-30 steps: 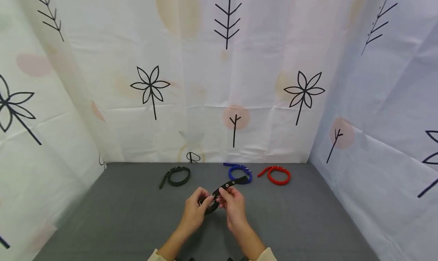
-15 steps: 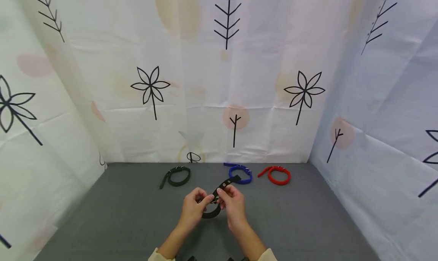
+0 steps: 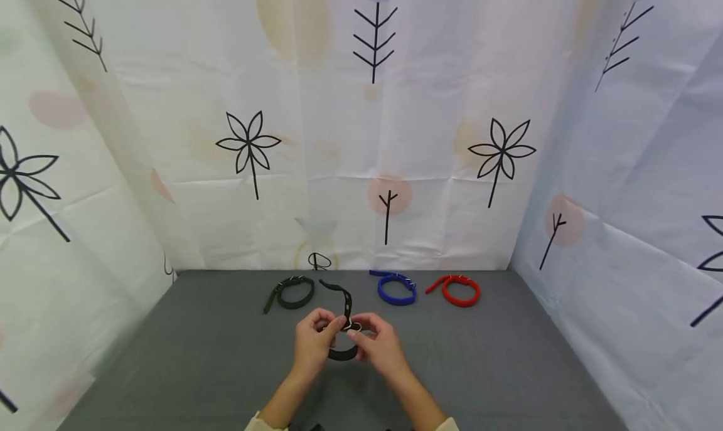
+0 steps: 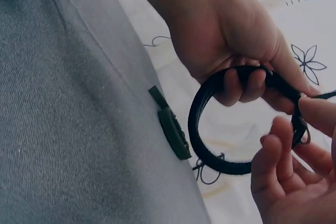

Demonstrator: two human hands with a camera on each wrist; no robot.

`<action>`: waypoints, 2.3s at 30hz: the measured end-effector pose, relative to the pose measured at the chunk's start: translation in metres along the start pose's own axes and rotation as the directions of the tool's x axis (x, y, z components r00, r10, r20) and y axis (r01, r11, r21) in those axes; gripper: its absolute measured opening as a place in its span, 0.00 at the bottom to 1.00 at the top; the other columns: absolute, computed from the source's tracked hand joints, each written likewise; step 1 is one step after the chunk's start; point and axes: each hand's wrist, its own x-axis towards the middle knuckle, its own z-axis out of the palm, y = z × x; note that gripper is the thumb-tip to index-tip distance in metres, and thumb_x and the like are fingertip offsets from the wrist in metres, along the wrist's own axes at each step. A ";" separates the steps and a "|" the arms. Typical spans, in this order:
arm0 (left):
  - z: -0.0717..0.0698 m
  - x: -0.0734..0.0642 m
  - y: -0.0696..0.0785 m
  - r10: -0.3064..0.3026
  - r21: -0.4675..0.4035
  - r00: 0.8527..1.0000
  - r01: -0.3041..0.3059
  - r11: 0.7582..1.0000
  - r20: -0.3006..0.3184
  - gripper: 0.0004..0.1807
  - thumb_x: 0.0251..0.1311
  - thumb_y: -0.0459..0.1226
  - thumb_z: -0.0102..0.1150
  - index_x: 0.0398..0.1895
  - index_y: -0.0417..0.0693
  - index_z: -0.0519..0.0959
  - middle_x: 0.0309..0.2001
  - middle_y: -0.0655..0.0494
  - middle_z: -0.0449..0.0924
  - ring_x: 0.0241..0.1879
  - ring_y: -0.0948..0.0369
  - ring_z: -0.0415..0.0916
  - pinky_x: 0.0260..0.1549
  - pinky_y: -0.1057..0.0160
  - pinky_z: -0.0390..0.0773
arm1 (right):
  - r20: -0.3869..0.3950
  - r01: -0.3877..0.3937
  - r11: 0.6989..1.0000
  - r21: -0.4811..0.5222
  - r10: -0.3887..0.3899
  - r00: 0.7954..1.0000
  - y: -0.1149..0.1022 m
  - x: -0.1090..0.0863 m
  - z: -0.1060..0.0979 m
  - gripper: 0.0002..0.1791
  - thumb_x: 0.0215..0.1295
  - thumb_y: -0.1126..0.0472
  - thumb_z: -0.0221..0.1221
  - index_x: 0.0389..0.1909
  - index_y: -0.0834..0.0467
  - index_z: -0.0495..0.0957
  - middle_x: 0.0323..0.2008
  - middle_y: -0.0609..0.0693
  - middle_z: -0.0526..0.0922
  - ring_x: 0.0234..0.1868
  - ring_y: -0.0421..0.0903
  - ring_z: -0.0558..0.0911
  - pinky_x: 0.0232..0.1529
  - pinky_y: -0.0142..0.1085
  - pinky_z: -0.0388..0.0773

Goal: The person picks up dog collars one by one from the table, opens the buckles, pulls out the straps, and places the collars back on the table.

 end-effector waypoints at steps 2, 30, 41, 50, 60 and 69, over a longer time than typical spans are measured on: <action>-0.001 0.000 0.001 -0.004 -0.018 1.000 0.004 1.000 -0.002 0.09 0.56 0.29 0.67 0.25 0.35 0.76 0.23 0.45 0.80 0.15 0.65 0.67 0.17 0.70 0.70 | 0.025 0.008 1.000 -0.003 -0.008 1.000 0.001 0.001 0.000 0.19 0.65 0.63 0.63 0.53 0.66 0.75 0.41 0.55 0.76 0.19 0.41 0.72 0.24 0.33 0.73; -0.006 0.012 -0.029 0.009 -0.185 0.999 -0.017 0.983 -0.046 0.10 0.57 0.29 0.66 0.30 0.30 0.74 0.22 0.54 0.79 0.13 0.66 0.63 0.15 0.72 0.67 | 0.166 0.128 0.986 -0.103 -0.109 0.980 0.011 0.002 -0.003 0.17 0.72 0.59 0.56 0.45 0.70 0.81 0.12 0.41 0.63 0.12 0.35 0.59 0.15 0.27 0.59; -0.011 0.009 -0.022 0.072 -0.092 0.997 -0.072 0.993 -0.007 0.07 0.56 0.28 0.67 0.29 0.35 0.76 0.23 0.48 0.82 0.13 0.67 0.64 0.14 0.70 0.68 | 0.190 0.090 0.992 -0.089 -0.071 0.979 0.014 0.003 -0.006 0.16 0.71 0.59 0.56 0.36 0.70 0.80 0.16 0.46 0.70 0.15 0.38 0.69 0.20 0.31 0.70; -0.016 0.003 0.005 0.092 0.022 0.994 -0.094 0.995 0.064 0.06 0.55 0.29 0.68 0.28 0.38 0.79 0.23 0.49 0.82 0.13 0.67 0.65 0.14 0.70 0.68 | 0.234 0.081 0.995 -0.061 -0.065 0.970 0.001 0.004 -0.009 0.13 0.65 0.63 0.62 0.41 0.71 0.79 0.29 0.63 0.79 0.20 0.45 0.77 0.19 0.33 0.73; -0.018 0.011 0.003 0.145 -0.019 0.988 -0.144 0.989 0.047 0.06 0.55 0.29 0.68 0.25 0.40 0.79 0.23 0.47 0.82 0.11 0.68 0.61 0.11 0.71 0.62 | 0.176 0.109 0.992 -0.057 -0.097 0.980 -0.002 0.003 -0.003 0.10 0.67 0.65 0.60 0.30 0.69 0.76 0.26 0.72 0.77 0.16 0.43 0.73 0.16 0.31 0.69; -0.021 0.014 0.003 0.125 -0.025 0.992 -0.125 0.992 -0.013 0.09 0.56 0.29 0.67 0.23 0.38 0.77 0.23 0.46 0.82 0.10 0.68 0.62 0.10 0.71 0.64 | 0.137 0.065 0.991 -0.119 -0.049 0.989 0.021 0.010 -0.007 0.17 0.69 0.60 0.60 0.23 0.67 0.74 0.25 0.59 0.82 0.15 0.42 0.75 0.16 0.34 0.73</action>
